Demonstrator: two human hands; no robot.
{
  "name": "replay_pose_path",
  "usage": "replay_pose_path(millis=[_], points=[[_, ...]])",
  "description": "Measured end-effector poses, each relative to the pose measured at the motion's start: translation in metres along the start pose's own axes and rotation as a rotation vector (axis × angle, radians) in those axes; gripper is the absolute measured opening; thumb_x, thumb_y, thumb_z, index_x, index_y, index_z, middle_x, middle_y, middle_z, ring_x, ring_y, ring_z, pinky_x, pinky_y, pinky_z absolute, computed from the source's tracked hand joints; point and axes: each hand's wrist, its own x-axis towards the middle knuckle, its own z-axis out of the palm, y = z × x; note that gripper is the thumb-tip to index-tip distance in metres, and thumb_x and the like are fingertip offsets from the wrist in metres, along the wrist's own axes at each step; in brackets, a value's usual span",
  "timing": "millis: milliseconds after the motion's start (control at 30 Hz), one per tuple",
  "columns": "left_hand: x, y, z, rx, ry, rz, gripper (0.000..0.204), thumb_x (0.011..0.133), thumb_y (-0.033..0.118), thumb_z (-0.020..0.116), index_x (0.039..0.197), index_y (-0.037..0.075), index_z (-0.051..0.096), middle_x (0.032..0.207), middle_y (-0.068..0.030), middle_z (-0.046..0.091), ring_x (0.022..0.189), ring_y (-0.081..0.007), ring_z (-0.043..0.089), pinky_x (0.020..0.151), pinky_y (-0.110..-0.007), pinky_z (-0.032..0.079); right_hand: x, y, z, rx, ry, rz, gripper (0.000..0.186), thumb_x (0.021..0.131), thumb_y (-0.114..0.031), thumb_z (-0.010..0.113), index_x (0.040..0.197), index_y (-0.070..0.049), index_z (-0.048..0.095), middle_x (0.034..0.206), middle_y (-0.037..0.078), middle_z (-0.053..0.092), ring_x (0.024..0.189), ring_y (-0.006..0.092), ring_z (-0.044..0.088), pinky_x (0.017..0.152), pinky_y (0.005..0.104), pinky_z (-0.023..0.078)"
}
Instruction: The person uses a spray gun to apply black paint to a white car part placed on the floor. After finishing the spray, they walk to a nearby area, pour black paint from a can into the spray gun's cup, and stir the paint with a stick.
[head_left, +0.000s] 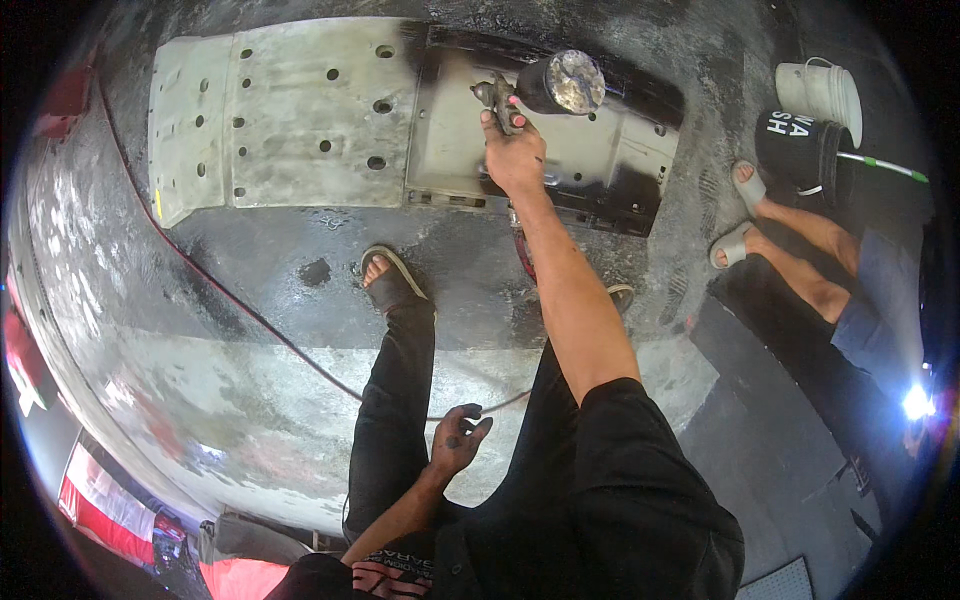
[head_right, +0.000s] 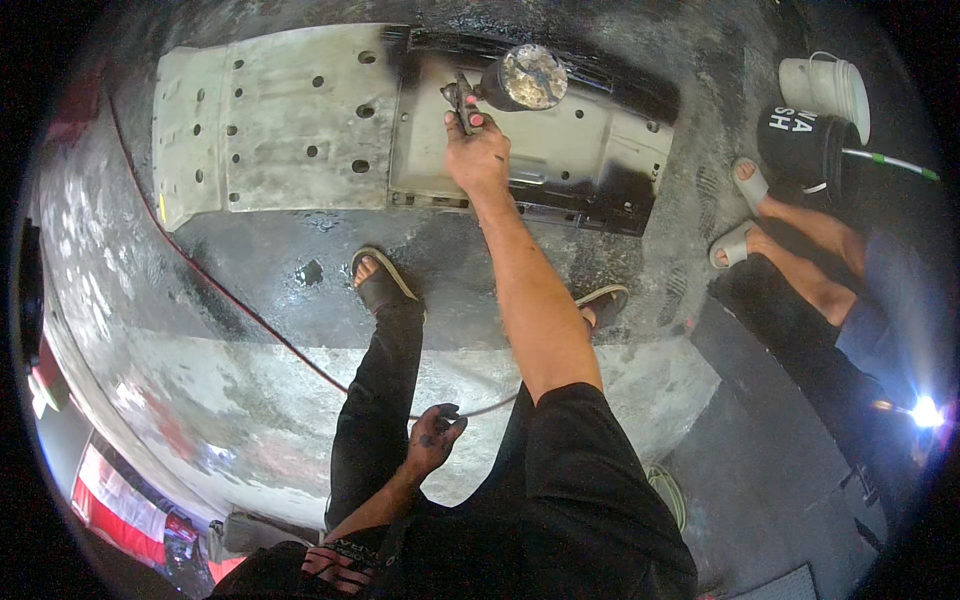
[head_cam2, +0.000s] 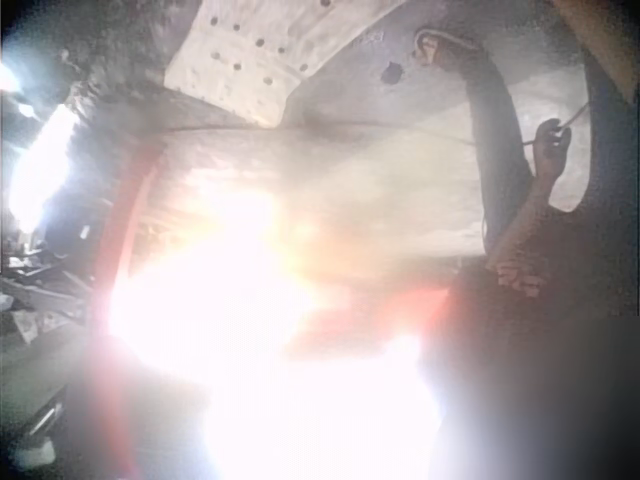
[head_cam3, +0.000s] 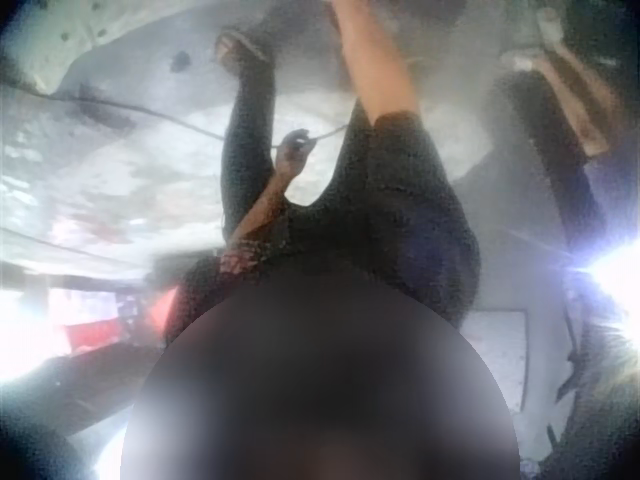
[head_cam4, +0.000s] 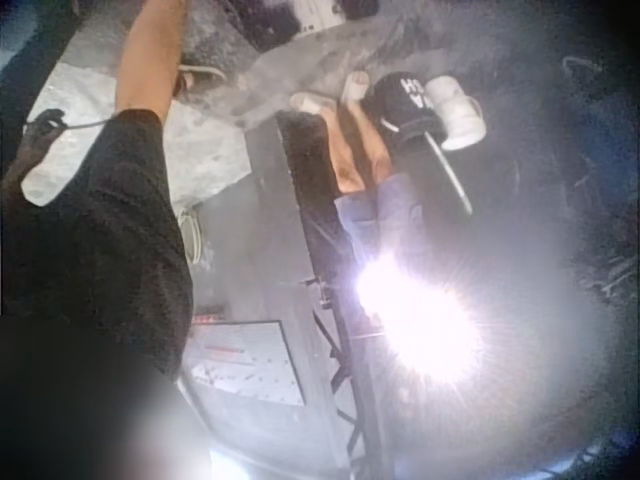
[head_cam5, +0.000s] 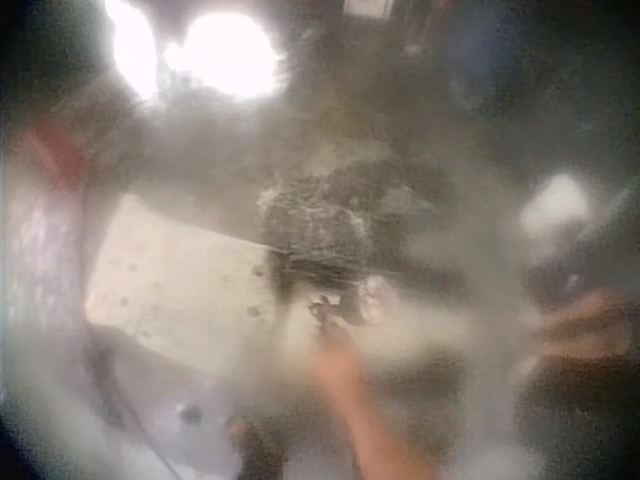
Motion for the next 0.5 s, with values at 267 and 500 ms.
replay_pose_path(millis=[267, 500], points=[[0.012, -0.002, 0.012, 0.1, -0.008, -0.032, 0.041, 0.087, 0.024, 0.079, 0.114, -0.001, 0.063, 0.103, -0.0132, 0.068, 0.078, -0.0183, 0.065, 0.068, -0.031, 0.055, 0.018, 0.035, -0.054, -0.095, 0.045, 0.116, 0.042, 0.09, -0.036, 0.07, 0.096, 0.005, 0.064, 0.084, 0.027, 0.07, 0.087, 0.0434, 0.07, 0.077, 0.0447, 0.054], [0.012, -0.005, 0.032, 0.142, -0.001, -0.037, 0.042, 0.087, 0.025, 0.078, 0.115, -0.001, 0.063, 0.106, -0.0142, 0.068, 0.081, -0.0206, 0.068, 0.072, -0.033, 0.055, 0.027, 0.074, -0.104, -0.083, 0.115, 0.1, 0.04, 0.091, -0.035, 0.07, 0.099, 0.004, 0.064, 0.083, 0.024, 0.07, 0.081, 0.0382, 0.07, 0.073, 0.0415, 0.054]])
